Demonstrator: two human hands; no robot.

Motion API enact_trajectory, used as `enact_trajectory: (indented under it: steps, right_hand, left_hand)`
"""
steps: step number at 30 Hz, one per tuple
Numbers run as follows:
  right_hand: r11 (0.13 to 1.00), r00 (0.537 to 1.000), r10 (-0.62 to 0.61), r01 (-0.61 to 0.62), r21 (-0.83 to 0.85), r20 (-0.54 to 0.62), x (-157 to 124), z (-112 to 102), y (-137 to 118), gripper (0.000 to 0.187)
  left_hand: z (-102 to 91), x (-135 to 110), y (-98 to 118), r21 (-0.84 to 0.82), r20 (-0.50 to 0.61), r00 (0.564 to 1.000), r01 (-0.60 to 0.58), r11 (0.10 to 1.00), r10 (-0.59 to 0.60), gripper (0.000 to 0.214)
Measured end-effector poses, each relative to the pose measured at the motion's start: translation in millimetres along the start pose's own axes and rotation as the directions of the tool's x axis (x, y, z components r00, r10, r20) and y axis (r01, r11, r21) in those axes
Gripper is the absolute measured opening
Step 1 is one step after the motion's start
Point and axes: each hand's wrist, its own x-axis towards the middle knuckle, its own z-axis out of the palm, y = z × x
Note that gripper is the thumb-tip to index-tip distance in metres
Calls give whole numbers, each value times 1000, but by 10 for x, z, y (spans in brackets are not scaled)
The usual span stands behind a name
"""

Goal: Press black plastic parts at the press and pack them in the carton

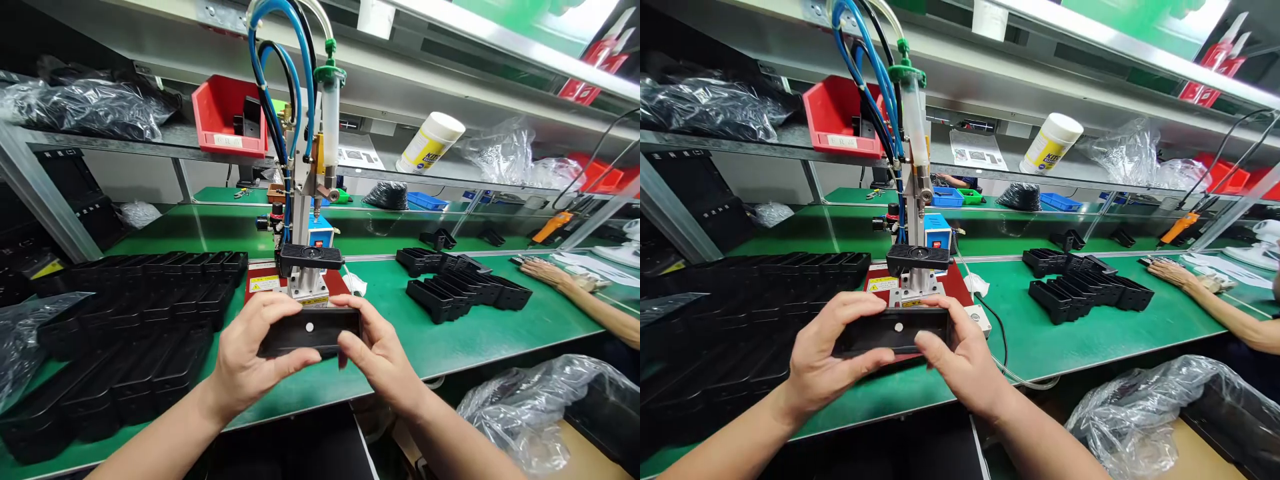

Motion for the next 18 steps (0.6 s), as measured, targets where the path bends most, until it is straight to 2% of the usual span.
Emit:
enact_trajectory:
  steps: [1, 3, 4, 6, 8, 12, 15, 18]
  right_hand:
    - [989, 993, -116, 112, -98, -30, 56, -15, -8, 42]
    - [901, 935, -349, 318, -296, -58, 223, -58, -22, 42]
    - [845, 898, -436, 387, -370, -55, 332, -86, -29, 38]
    - [761, 848, -529, 457, -461, -33, 579, -156, -32, 31]
    - [733, 846, -533, 451, -508, -17, 823, -243, -10, 33]
    - [742, 899, -437, 336, -580, -39, 1148, -408, 123, 42]
    - [749, 924, -378, 272, -604, -51, 1227, -464, 254, 40]
    - [753, 926, -373, 266, -602, -56, 1227, -448, 325, 37]
  left_hand:
    - [2, 76, -36, 6, -34, 999, 25, 1000, -25, 41]
    - [28, 245, -137, -4, -83, 991, 103, 995, -103, 41]
    - [51, 335, -204, -19, -95, 984, 149, 989, -150, 42]
    - [118, 507, -375, -53, -87, 964, 246, 968, -250, 49]
    - [205, 652, -581, -95, -51, 947, 310, 946, -316, 58]
    - [386, 823, -945, -186, 62, 916, 401, 897, -397, 60]
    - [478, 860, -1056, -213, 127, 879, 476, 853, -459, 50]
    - [523, 847, -1049, -244, 158, 853, 521, 818, -497, 43]
